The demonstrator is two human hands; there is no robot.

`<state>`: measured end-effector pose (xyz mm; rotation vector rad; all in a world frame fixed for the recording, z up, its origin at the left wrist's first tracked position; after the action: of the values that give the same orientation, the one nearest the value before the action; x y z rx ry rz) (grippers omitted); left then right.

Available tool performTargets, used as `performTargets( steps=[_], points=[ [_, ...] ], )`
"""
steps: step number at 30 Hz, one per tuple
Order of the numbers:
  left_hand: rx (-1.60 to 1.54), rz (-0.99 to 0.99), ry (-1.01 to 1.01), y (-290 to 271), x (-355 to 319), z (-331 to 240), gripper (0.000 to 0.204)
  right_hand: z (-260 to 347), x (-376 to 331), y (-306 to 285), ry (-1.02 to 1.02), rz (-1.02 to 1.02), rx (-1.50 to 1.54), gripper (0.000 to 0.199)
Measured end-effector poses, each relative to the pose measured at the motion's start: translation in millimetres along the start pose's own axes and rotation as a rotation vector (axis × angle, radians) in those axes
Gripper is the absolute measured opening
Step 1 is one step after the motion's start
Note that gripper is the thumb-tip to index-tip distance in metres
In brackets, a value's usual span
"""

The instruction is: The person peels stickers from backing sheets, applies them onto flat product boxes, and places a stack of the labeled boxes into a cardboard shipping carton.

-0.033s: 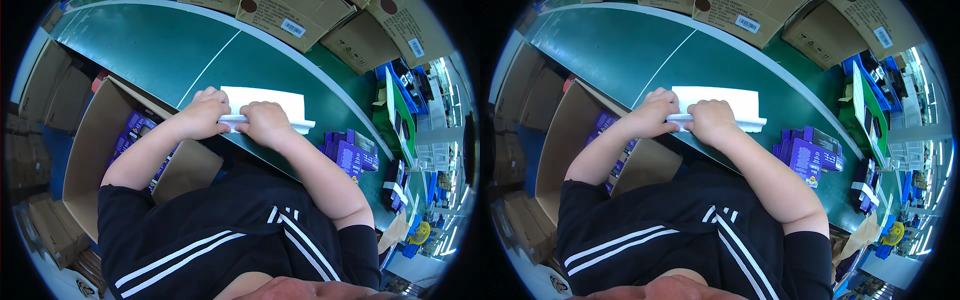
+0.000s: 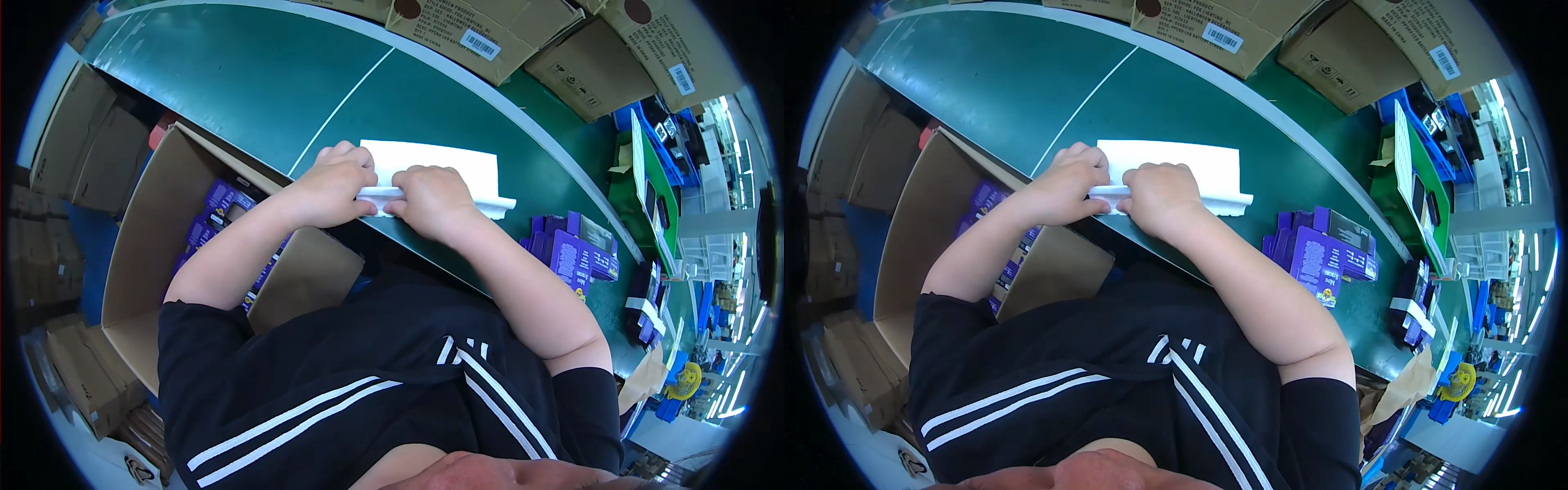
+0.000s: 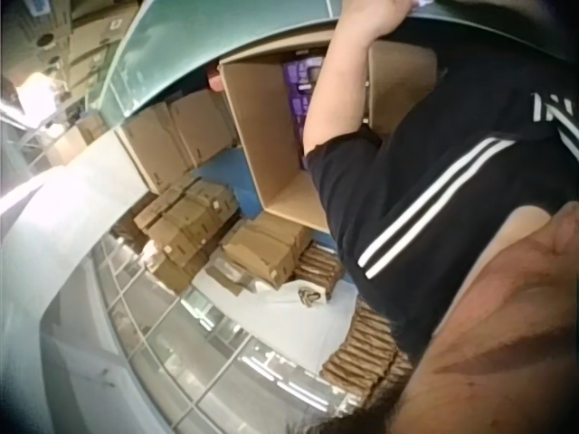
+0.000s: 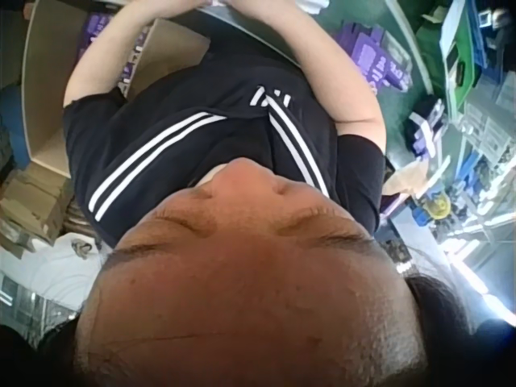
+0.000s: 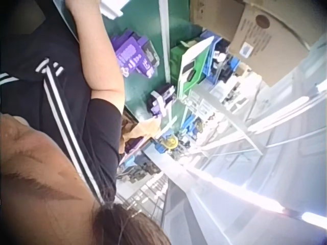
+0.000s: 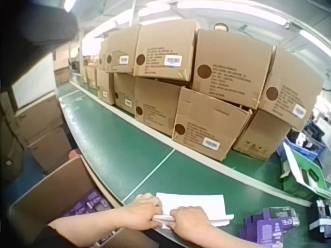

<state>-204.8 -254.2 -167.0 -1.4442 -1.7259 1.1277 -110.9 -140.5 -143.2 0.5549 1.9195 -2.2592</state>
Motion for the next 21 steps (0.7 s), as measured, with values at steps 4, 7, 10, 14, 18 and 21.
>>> performTargets(
  steps=[4,7,10,14,18,21],
  points=[
    [-0.040,-0.024,-0.030,1.3,3.2,2.9,0.018,-2.9,3.6,-2.6,0.042,0.005,0.027,0.028],
    [-0.056,-0.021,-0.031,1.4,7.8,7.0,0.016,-7.4,7.3,-0.7,0.064,-0.044,0.058,0.028],
    [-0.079,-0.033,-0.012,2.2,7.5,12.6,0.018,-12.0,9.3,1.6,0.055,-0.062,0.081,0.027],
    [-0.130,-0.066,0.047,-7.7,-3.2,11.3,0.025,-14.6,0.0,-8.2,0.004,-0.065,0.122,0.025],
    [-1.100,-0.331,0.021,-23.4,-46.8,-12.0,0.038,-0.4,-39.2,-42.6,-0.101,-0.167,0.677,0.022],
    [-0.797,-0.448,0.128,-44.6,-79.6,-44.4,0.044,10.7,-70.7,-51.2,-0.229,-0.135,0.954,0.022]
  ],
)
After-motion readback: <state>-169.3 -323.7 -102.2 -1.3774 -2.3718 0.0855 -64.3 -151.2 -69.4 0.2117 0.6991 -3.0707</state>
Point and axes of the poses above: each hand's wrist, its own x-axis towards the middle knuckle, its own y-axis out of the palm, z = x × y, the point moved 4 cm from there along x, towards the middle knuckle
